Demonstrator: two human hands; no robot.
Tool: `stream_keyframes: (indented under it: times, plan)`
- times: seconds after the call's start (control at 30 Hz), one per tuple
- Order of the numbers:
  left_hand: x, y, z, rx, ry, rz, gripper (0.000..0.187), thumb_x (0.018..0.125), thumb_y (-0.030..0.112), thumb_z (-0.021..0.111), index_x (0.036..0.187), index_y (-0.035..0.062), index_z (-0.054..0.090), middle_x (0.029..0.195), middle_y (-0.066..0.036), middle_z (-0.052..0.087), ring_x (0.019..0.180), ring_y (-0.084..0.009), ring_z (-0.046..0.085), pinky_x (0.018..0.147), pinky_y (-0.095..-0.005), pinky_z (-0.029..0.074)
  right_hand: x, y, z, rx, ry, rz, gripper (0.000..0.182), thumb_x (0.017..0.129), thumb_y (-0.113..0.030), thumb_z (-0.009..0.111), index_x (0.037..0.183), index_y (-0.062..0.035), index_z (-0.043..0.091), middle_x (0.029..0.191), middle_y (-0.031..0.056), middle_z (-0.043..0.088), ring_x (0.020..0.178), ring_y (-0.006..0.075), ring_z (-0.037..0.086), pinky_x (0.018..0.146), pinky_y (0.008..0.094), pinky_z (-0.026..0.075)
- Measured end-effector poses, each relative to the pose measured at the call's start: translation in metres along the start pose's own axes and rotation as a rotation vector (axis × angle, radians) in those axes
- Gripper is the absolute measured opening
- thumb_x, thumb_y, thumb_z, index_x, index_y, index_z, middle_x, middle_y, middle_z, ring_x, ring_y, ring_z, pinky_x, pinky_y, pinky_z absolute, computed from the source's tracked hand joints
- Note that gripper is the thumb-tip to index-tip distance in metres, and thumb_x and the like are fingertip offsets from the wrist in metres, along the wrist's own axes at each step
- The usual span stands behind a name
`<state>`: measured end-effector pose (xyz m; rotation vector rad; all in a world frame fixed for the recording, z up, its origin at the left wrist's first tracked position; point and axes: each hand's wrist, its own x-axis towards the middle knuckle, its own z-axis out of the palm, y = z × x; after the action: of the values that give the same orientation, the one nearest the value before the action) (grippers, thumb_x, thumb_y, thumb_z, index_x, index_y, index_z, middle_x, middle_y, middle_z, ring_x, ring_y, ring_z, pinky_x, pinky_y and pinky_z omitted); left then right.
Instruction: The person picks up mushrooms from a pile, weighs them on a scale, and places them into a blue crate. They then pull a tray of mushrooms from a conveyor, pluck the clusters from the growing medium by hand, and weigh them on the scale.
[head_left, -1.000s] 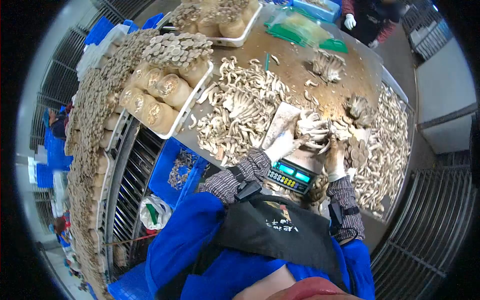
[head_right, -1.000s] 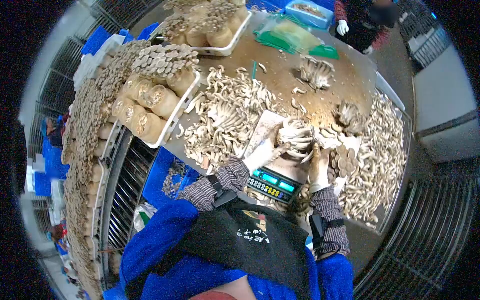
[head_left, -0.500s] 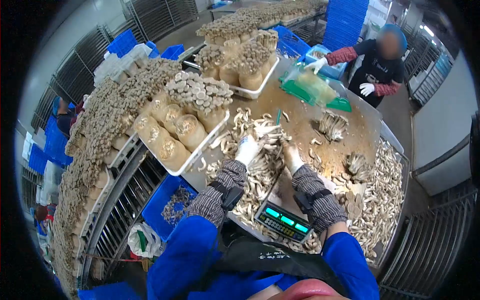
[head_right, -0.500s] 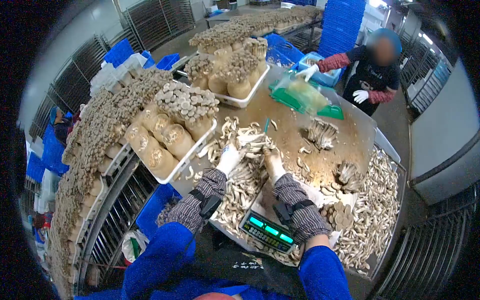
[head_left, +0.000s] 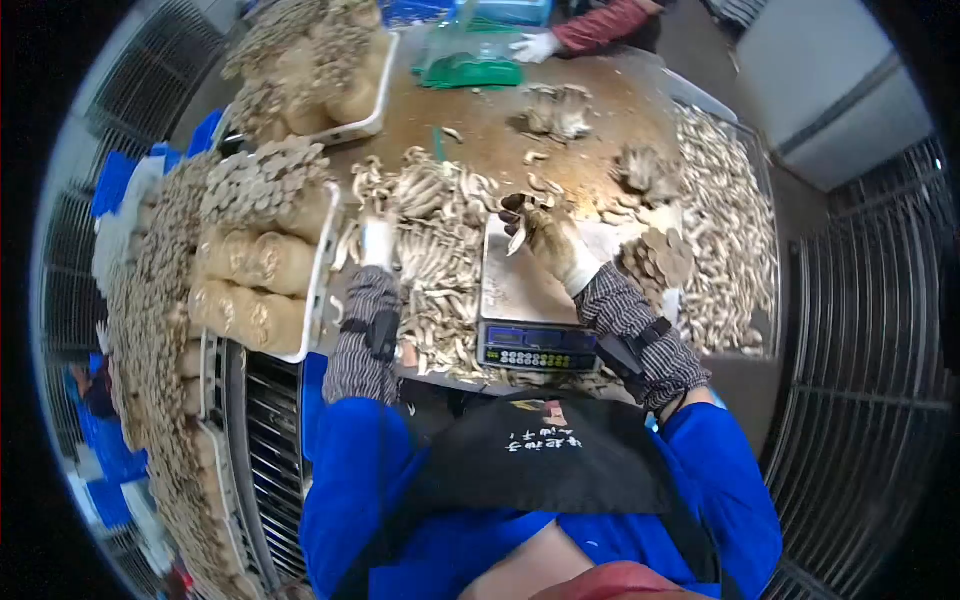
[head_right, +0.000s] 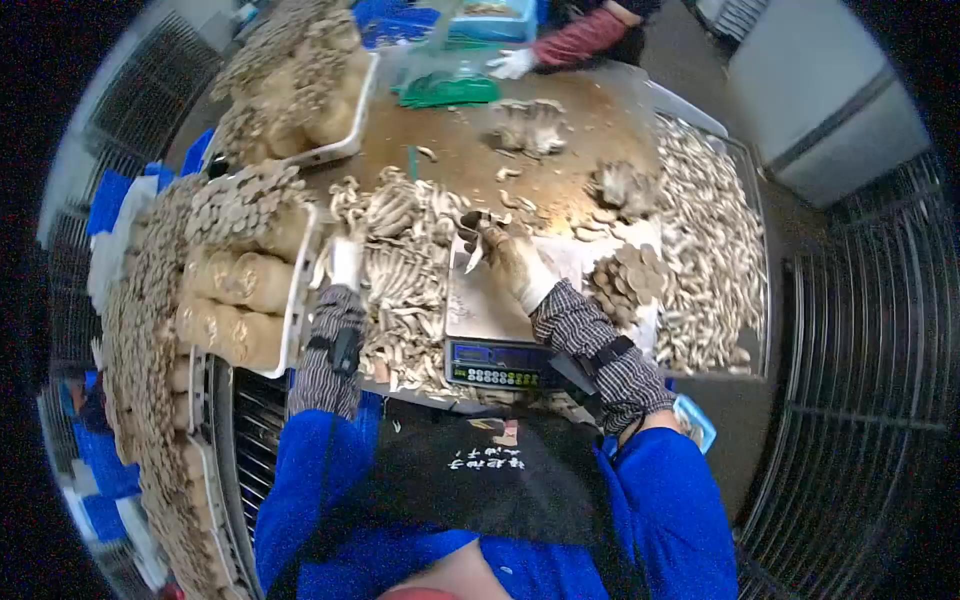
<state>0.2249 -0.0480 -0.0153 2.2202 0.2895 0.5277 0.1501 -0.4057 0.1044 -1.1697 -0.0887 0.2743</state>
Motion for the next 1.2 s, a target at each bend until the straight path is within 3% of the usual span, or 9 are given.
stream_keyframes:
  times: [0.13, 0.3, 0.5, 0.77, 0.93, 0.97, 1.0, 1.1, 1.2]
  plan:
    - [-0.065, 0.078, -0.051, -0.219, 0.066, -0.018, 0.064, 0.089, 0.025, 0.068, 0.137, -0.0067, 0.042, 0.135, -0.028, 0.046, 0.127, -0.0350, 0.045, 0.107, -0.0415, 0.036, -0.039, 0.009, -0.039, 0.730, 0.031, 0.163, 0.033, 0.103, -0.019, 0.043, 0.128, 0.0012, 0.050, 0.122, 0.0179, 0.059, 0.114, 0.0319, 0.058, 0.096, 0.0444, 0.049]
    - [-0.141, 0.080, -0.074, -0.449, -0.039, -0.081, 0.086, 0.086, 0.021, 0.072, 0.150, 0.0008, 0.017, 0.153, -0.023, 0.026, 0.139, -0.0357, 0.031, 0.115, -0.0461, 0.030, -0.114, 0.010, -0.072, 0.873, 0.171, 0.110, 0.033, 0.102, -0.011, 0.044, 0.131, 0.0029, 0.047, 0.129, 0.0183, 0.056, 0.120, 0.0314, 0.055, 0.103, 0.0439, 0.047]
    - [-0.180, 0.037, -0.083, -0.213, 0.108, -0.053, 0.057, 0.092, 0.024, 0.064, 0.137, -0.0047, 0.043, 0.142, -0.025, 0.045, 0.132, -0.0322, 0.042, 0.113, -0.0421, 0.033, -0.191, 0.063, -0.151, 1.131, 0.539, 0.001, 0.022, 0.100, -0.007, 0.047, 0.119, 0.0011, 0.055, 0.111, 0.0132, 0.063, 0.103, 0.0256, 0.063, 0.094, 0.0368, 0.052]
    - [-0.212, 0.043, -0.094, -0.187, 0.045, -0.035, 0.053, 0.093, 0.019, 0.063, 0.135, -0.0057, 0.045, 0.138, -0.022, 0.049, 0.126, -0.0293, 0.048, 0.109, -0.0396, 0.035, -0.280, 0.016, -0.223, -1.377, 1.219, -0.531, 0.023, 0.091, -0.017, 0.061, 0.092, 0.0056, 0.064, 0.081, 0.0120, 0.067, 0.069, 0.0198, 0.060, 0.063, 0.0363, 0.046]
    - [-0.226, 0.035, -0.102, -0.872, 0.032, -0.326, 0.052, 0.093, 0.011, 0.060, 0.139, -0.0019, 0.041, 0.143, -0.020, 0.045, 0.131, -0.0295, 0.044, 0.110, -0.0412, 0.036, -0.272, -0.007, -0.248, -0.661, 1.180, -0.286, 0.066, 0.090, -0.007, 0.053, 0.146, 0.0086, 0.023, 0.142, 0.0306, 0.040, 0.131, 0.0333, 0.041, 0.115, 0.0342, 0.023]
    - [-0.228, 0.062, -0.103, -1.318, 0.088, -0.556, 0.054, 0.092, 0.010, 0.061, 0.140, -0.0006, 0.040, 0.144, -0.019, 0.043, 0.132, -0.0295, 0.042, 0.110, -0.0423, 0.036, -0.285, 0.051, -0.331, -1.324, 1.064, -0.211, 0.069, 0.091, -0.015, 0.058, 0.146, 0.0092, 0.024, 0.149, 0.0299, 0.032, 0.138, 0.0329, 0.034, 0.115, 0.0343, 0.023]
    - [-0.235, 0.089, -0.106, -0.975, 0.027, -0.401, 0.055, 0.091, 0.009, 0.061, 0.141, 0.0010, 0.039, 0.144, -0.018, 0.043, 0.133, -0.0293, 0.042, 0.110, -0.0429, 0.037, -0.265, 0.016, -0.311, -0.412, 1.140, -0.163, 0.068, 0.091, -0.021, 0.060, 0.142, 0.0103, 0.029, 0.144, 0.0295, 0.038, 0.133, 0.0337, 0.040, 0.112, 0.0366, 0.030]
    - [-0.252, 0.088, -0.099, -0.305, -0.015, -0.129, 0.057, 0.089, 0.008, 0.064, 0.141, 0.0040, 0.042, 0.143, -0.014, 0.042, 0.132, -0.0289, 0.042, 0.109, -0.0430, 0.038, -0.222, -0.020, -0.374, -0.312, 1.260, -0.276, 0.034, 0.092, -0.025, 0.060, 0.106, 0.0068, 0.061, 0.088, 0.0134, 0.069, 0.072, 0.0253, 0.065, 0.065, 0.0330, 0.053]
    - [-0.261, 0.111, -0.104, 0.001, -0.137, 0.017, 0.049, 0.088, 0.002, 0.060, 0.136, 0.0029, 0.049, 0.141, -0.017, 0.042, 0.132, -0.0297, 0.042, 0.109, -0.0391, 0.038, -0.204, -0.036, -0.508, -1.580, 0.988, -0.397, 0.026, 0.087, -0.009, 0.059, 0.113, -0.0068, 0.065, 0.087, 0.0133, 0.070, 0.075, 0.0276, 0.067, 0.068, 0.0347, 0.054]
